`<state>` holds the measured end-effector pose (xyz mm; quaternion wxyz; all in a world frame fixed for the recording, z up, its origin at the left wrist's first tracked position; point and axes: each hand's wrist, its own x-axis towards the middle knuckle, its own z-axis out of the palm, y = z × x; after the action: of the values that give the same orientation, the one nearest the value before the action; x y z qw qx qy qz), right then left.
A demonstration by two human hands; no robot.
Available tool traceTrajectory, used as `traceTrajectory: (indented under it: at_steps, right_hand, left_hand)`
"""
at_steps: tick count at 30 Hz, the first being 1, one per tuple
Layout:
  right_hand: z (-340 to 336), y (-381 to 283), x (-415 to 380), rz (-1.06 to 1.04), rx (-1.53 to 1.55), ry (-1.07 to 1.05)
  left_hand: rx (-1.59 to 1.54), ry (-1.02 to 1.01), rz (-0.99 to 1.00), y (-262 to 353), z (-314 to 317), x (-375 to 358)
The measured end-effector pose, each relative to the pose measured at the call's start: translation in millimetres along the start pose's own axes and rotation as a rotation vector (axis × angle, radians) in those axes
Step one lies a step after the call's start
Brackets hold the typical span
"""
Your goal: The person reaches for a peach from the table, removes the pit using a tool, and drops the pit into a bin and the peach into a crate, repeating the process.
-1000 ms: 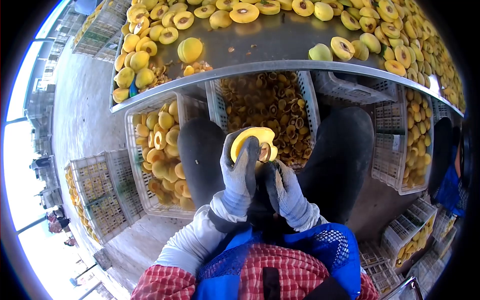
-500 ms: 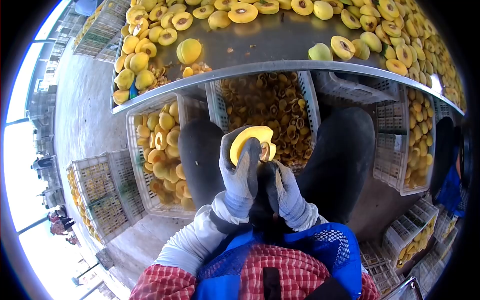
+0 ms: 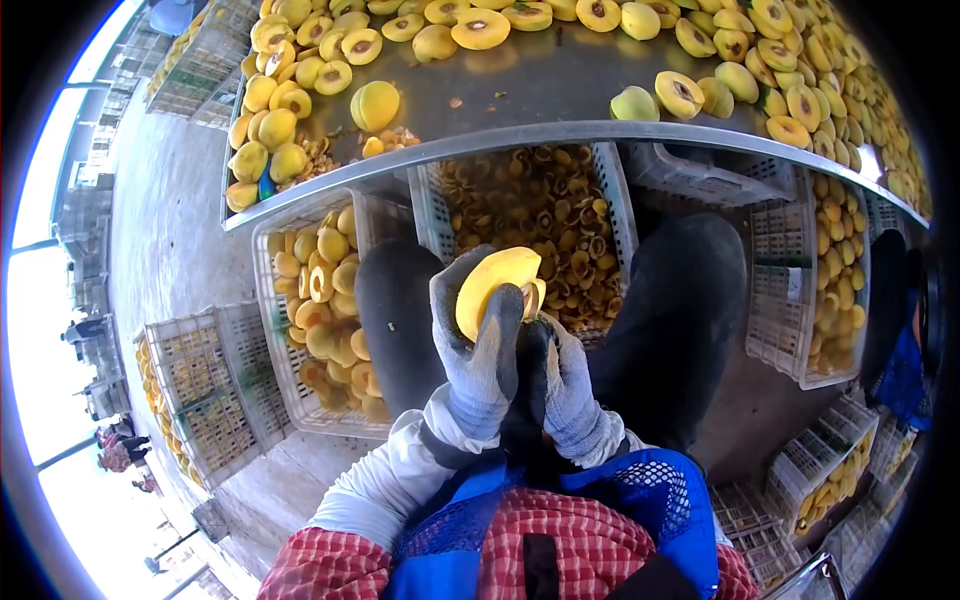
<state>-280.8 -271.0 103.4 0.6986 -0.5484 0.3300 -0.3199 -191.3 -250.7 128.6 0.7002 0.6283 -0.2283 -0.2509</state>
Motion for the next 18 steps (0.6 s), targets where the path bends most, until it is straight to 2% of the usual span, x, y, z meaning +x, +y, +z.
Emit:
traceTrajectory:
  at_steps: [3, 6, 10, 14, 16, 18]
  right_hand:
    - [-10, 11, 1, 0.084, 0.136, -0.160]
    - [-23, 10, 5, 0.273, 0.176, -0.302]
    - [-34, 12, 10, 0.410, 0.286, -0.396]
    - [-23, 14, 14, 0.288, 0.375, -0.236]
    - [-15, -1, 18, 0.217, 0.331, -0.097]
    - [-15, -7, 25, 0.218, 0.485, 0.007]
  left_hand:
    - [0.156, -0.030, 0.015, -7, -7, 3]
    - [0.091, -0.077, -0.112, -1, -9, 8]
    - [-0.110, -0.079, -0.298, 1, -6, 13]
    - [-0.130, -0.097, -0.332, -4, -8, 17]
    - [-0.101, -0.156, -0.275, -5, -12, 15]
    - [-0.109, -0.175, -0.204, -4, -14, 12]
